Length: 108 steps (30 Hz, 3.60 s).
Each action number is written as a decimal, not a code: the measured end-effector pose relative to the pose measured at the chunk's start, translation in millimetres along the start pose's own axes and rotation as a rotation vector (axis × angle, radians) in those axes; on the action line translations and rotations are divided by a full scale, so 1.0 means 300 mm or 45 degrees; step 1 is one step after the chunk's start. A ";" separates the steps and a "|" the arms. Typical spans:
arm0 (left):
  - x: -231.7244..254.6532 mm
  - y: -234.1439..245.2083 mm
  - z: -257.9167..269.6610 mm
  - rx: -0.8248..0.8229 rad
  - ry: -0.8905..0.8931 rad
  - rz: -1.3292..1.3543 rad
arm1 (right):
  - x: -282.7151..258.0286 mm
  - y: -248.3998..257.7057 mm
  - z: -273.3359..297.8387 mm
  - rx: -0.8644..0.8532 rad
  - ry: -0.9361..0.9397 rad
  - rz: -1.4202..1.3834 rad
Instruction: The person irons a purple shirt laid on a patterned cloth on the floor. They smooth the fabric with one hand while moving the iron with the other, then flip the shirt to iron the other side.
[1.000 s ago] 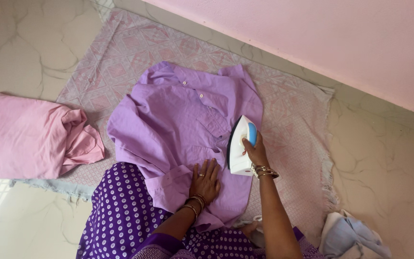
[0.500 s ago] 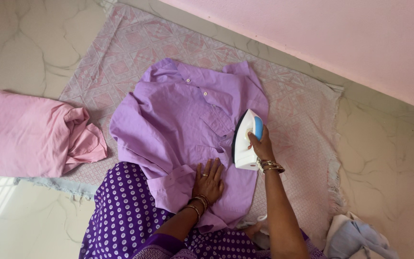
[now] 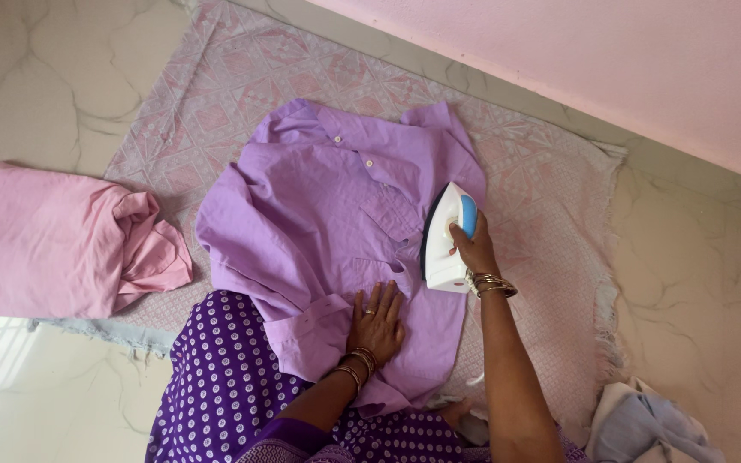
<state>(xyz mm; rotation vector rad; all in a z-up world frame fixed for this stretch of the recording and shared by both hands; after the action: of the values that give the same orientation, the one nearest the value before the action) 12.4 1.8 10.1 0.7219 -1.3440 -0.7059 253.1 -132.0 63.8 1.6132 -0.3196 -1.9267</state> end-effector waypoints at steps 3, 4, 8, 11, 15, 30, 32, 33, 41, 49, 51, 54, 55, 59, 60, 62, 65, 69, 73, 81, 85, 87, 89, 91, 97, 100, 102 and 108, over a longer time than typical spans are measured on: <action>0.001 0.003 -0.001 -0.025 0.016 0.015 | 0.017 -0.001 -0.030 -0.004 -0.001 0.003; 0.001 0.004 -0.001 -0.011 0.010 0.009 | 0.022 -0.001 -0.039 -0.005 0.020 -0.011; 0.003 0.003 -0.001 0.006 0.009 0.005 | 0.038 0.000 -0.077 0.011 0.079 0.006; 0.005 -0.005 -0.001 -0.029 0.029 0.003 | 0.040 0.018 -0.113 0.034 0.081 0.148; -0.007 -0.002 -0.007 -0.020 0.017 -0.040 | 0.030 0.063 -0.181 0.043 0.029 0.315; -0.010 -0.030 -0.019 -0.040 0.043 -0.046 | 0.094 0.246 -0.225 -0.001 -0.108 0.514; -0.018 -0.025 -0.009 -0.038 0.041 -0.044 | 0.129 0.245 -0.177 0.014 -0.064 0.531; -0.018 -0.023 -0.007 -0.034 0.041 -0.044 | 0.146 0.247 -0.153 0.021 -0.039 0.540; -0.020 -0.020 -0.003 -0.010 0.010 -0.038 | 0.226 0.245 0.055 0.034 -0.119 0.484; -0.025 -0.058 0.016 0.060 -0.024 -0.053 | 0.193 0.228 0.281 -0.003 -0.213 0.517; -0.022 -0.065 0.025 0.014 -0.022 -0.062 | 0.182 0.218 0.335 -0.013 -0.208 0.492; 0.014 -0.087 0.064 -0.167 -0.099 -0.208 | 0.178 0.203 0.425 -0.031 -0.189 0.495; 0.039 -0.099 0.084 -0.262 -0.229 -0.173 | 0.181 0.198 0.457 -0.034 -0.189 0.516; 0.114 -0.140 0.192 -0.525 -0.551 0.261 | 0.191 0.174 0.576 -0.053 -0.238 0.578; 0.119 -0.148 0.208 -0.510 -0.590 0.167 | 0.193 0.168 0.601 -0.062 -0.264 0.586; 0.120 -0.162 0.235 -0.480 -0.661 -0.026 | 0.196 0.159 0.647 -0.045 -0.177 0.530; 0.112 -0.174 0.229 -0.517 -0.551 0.125 | 0.190 0.153 0.670 -0.036 -0.176 0.524; 0.106 -0.177 0.203 -0.551 -0.528 0.138 | 0.156 0.147 0.651 -0.021 -0.179 0.530; 0.108 -0.196 0.186 -0.534 -0.492 0.277 | 0.129 0.148 0.613 0.002 -0.243 0.639; 0.104 -0.245 0.151 -0.506 -0.631 0.151 | 0.068 0.135 0.472 0.060 -0.201 0.808; 0.106 -0.272 0.152 -0.539 -0.653 0.143 | 0.059 0.134 0.397 0.056 -0.185 0.880; 0.102 -0.282 0.147 -0.521 -0.670 0.156 | 0.053 0.132 0.356 0.063 -0.148 0.876; 0.097 -0.288 0.152 -0.448 -0.707 0.165 | 0.044 0.127 0.315 0.055 -0.157 0.892; 0.094 -0.293 0.161 -0.330 -0.763 0.211 | 0.033 0.123 0.279 0.063 -0.143 0.893; 0.089 -0.315 0.163 -0.271 -0.839 0.235 | -0.005 0.109 0.160 0.092 -0.089 0.884; 0.093 -0.320 0.164 -0.263 -0.825 0.233 | -0.013 0.106 0.094 0.076 -0.105 0.885; 0.096 -0.319 0.169 -0.247 -0.823 0.207 | -0.015 0.105 0.051 0.113 -0.045 0.912; 0.102 -0.312 0.174 -0.180 -0.822 0.274 | -0.033 0.096 -0.098 0.133 -0.044 0.912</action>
<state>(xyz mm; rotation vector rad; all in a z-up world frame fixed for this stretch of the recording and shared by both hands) -40.1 -81.7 -42.1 0.2251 -1.8990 -0.8885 290.4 -143.5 80.7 1.2786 -0.8883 -1.3965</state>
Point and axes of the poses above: each hand's wrist, its own z-axis away from the middle knuckle, its own y-axis out of the back of the hand, x = y × z, the point moved 1 cm from there along -z, towards the middle knuckle, and after that the axes turned 9 degrees about z, right-handed, at the moved point
